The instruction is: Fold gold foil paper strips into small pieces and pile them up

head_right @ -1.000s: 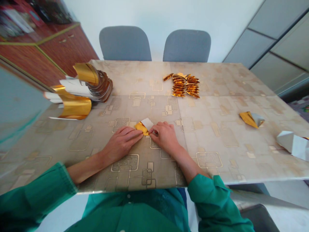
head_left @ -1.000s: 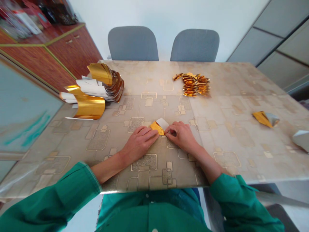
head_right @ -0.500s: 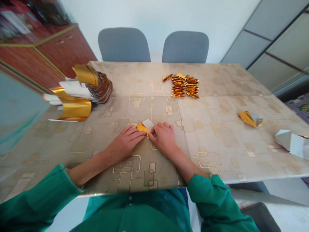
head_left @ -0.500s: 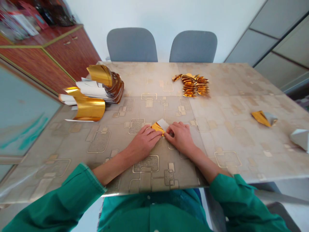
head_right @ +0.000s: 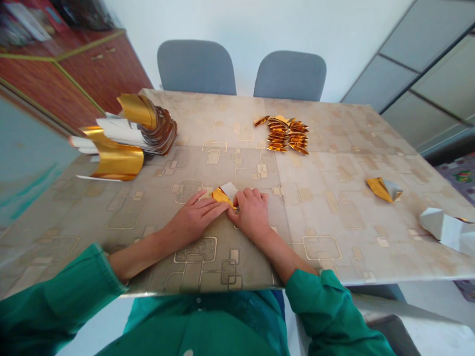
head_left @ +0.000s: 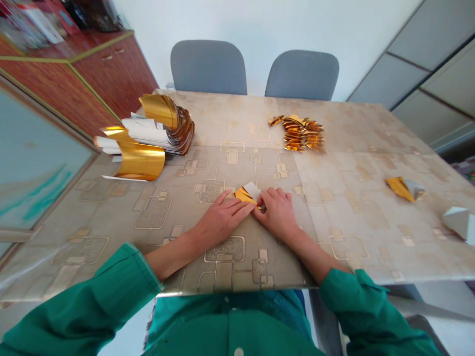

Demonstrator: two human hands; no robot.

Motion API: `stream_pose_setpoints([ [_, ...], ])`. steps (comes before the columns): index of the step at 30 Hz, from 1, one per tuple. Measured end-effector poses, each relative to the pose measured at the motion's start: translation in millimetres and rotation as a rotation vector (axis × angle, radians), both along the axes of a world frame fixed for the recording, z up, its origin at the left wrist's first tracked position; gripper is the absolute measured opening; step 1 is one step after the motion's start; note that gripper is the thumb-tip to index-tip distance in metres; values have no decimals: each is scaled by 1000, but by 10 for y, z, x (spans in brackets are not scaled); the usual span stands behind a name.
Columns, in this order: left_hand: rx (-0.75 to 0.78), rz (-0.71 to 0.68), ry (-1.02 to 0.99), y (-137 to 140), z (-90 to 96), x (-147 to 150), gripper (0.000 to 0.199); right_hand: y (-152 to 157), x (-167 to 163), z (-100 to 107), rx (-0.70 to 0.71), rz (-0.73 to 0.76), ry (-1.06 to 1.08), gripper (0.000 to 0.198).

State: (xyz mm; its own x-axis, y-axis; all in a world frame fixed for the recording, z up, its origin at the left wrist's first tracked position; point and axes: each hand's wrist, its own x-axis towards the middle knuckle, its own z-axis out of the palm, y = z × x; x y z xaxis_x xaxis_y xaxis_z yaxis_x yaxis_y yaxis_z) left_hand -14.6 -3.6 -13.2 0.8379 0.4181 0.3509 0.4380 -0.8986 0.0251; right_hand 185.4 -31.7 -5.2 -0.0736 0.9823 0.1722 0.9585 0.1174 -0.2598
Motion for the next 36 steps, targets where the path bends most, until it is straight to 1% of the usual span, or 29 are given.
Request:
stream_pose_setpoints([
  [3, 8, 17, 3, -20, 6, -1, 32, 9, 13, -12, 5, 2, 18, 21],
  [6, -2, 30, 1, -32, -1, -14, 33, 33, 90, 8, -48, 43, 79, 21],
  [10, -48, 57, 16, -36, -7, -9, 32, 81, 215, 46, -134, 122, 187, 15],
  [13, -66, 88, 32, -39, -2, 30, 31, 108, 264, 57, -164, 151, 207, 14],
  [17, -44, 107, 61, -36, 10, 84, 32, 123, 308, 71, -188, 168, 225, 11],
  [20, -16, 93, 56, 5, 16, 87, 28, 127, 376, 97, -213, 250, 279, 8],
  [22, 8, 74, 50, 61, 19, 67, 24, 129, 431, 113, -193, 339, 318, 5],
  [24, 38, 39, 53, 131, 22, 34, 22, 134, 475, 122, -131, 396, 322, 8],
  [26, 59, 1, 55, 195, 29, 1, 22, 144, 498, 119, -83, 421, 285, 14],
  [28, 68, -18, 54, 237, 42, -21, 21, 157, 504, 109, -72, 440, 238, 18],
  [33, 106, 5, 57, 244, 85, -13, 19, 159, 494, 109, -72, 477, 168, 20],
  [36, 125, 12, 58, 243, 88, 8, 16, 135, 484, 128, -71, 500, 146, 26],
])
